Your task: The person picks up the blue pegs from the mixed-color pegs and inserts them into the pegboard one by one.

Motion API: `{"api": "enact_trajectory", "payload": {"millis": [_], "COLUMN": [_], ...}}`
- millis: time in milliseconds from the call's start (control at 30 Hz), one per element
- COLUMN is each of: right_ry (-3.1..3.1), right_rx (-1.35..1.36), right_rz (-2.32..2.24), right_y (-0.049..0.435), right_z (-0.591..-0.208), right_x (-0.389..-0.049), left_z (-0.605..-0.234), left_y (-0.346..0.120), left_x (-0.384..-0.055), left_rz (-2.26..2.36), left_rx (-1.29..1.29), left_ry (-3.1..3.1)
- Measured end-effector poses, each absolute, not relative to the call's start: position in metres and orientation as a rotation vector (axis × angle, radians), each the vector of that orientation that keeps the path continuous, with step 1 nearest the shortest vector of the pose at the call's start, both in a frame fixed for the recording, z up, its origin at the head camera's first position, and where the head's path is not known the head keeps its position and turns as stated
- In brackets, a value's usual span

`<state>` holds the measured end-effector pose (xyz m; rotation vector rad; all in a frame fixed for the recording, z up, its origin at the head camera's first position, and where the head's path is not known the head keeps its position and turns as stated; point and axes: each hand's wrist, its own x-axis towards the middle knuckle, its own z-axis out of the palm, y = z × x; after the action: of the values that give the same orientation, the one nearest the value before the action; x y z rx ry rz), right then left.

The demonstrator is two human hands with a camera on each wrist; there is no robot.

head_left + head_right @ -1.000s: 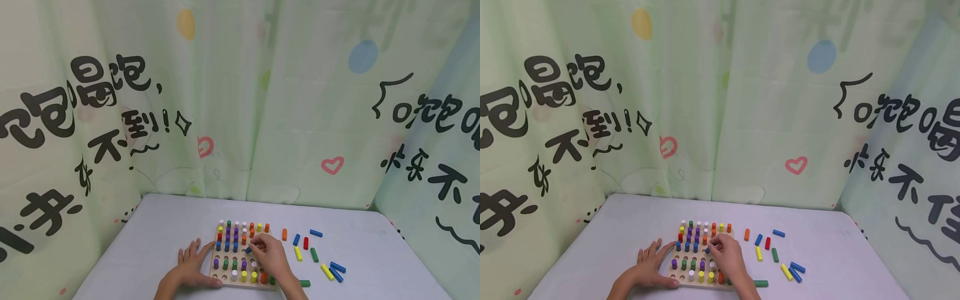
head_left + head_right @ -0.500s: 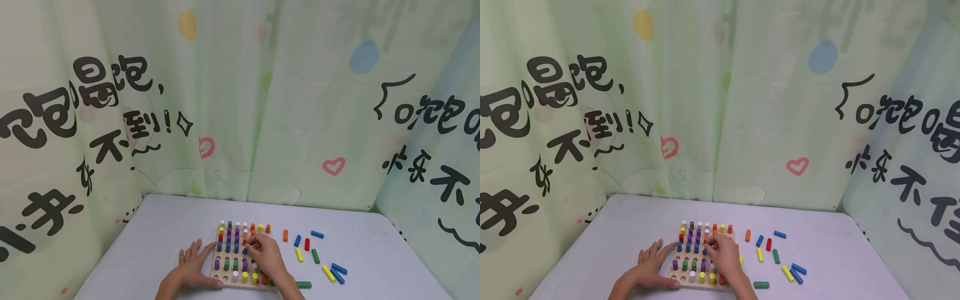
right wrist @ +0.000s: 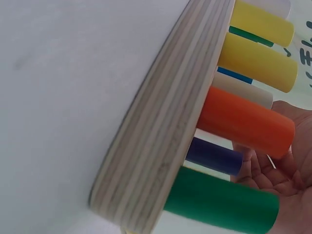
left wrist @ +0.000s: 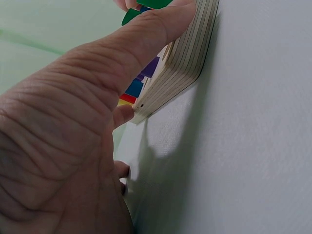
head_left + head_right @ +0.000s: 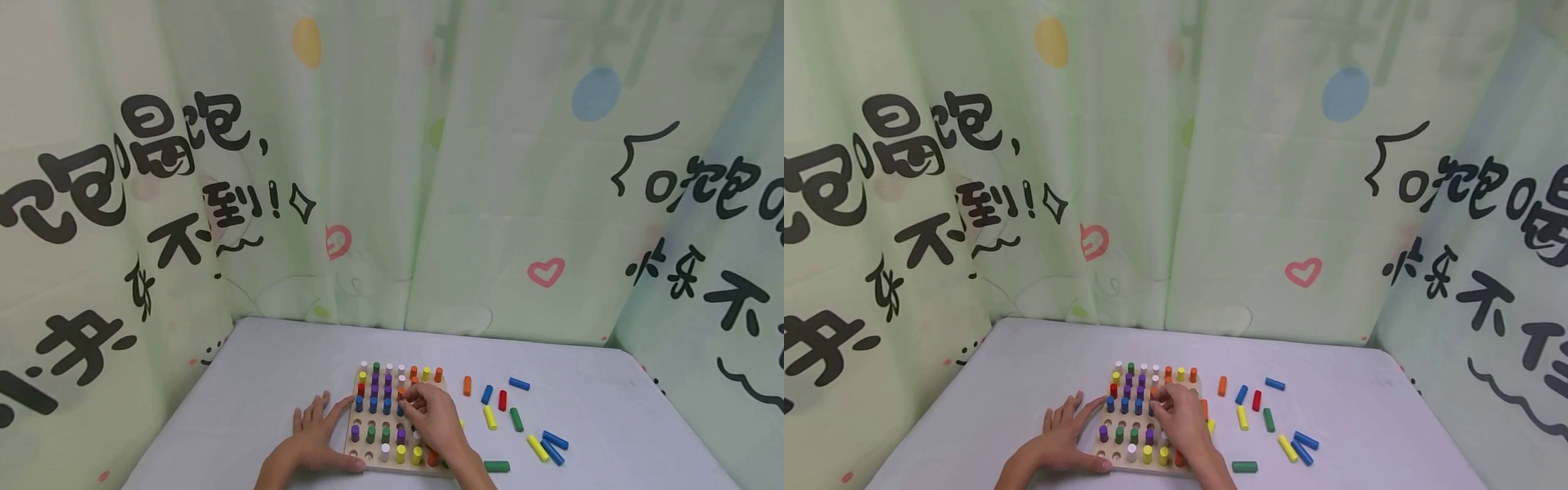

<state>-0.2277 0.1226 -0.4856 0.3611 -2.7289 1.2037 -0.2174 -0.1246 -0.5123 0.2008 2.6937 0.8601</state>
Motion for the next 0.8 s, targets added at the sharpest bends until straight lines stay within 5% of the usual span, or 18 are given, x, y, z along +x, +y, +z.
{"api": "enact_trajectory", "payload": {"millis": [800], "right_ry": [-2.656], "right_rx": [0.068], "right_rz": [1.18], "right_y": [0.154], "right_z": [-0.476], "right_x": [-0.212], "left_z": [-0.517], "left_y": [-0.123], "left_x": [-0.219], "left_rz": [0.852], "left_rx": [0.183], "left_ry": [2.708]}}
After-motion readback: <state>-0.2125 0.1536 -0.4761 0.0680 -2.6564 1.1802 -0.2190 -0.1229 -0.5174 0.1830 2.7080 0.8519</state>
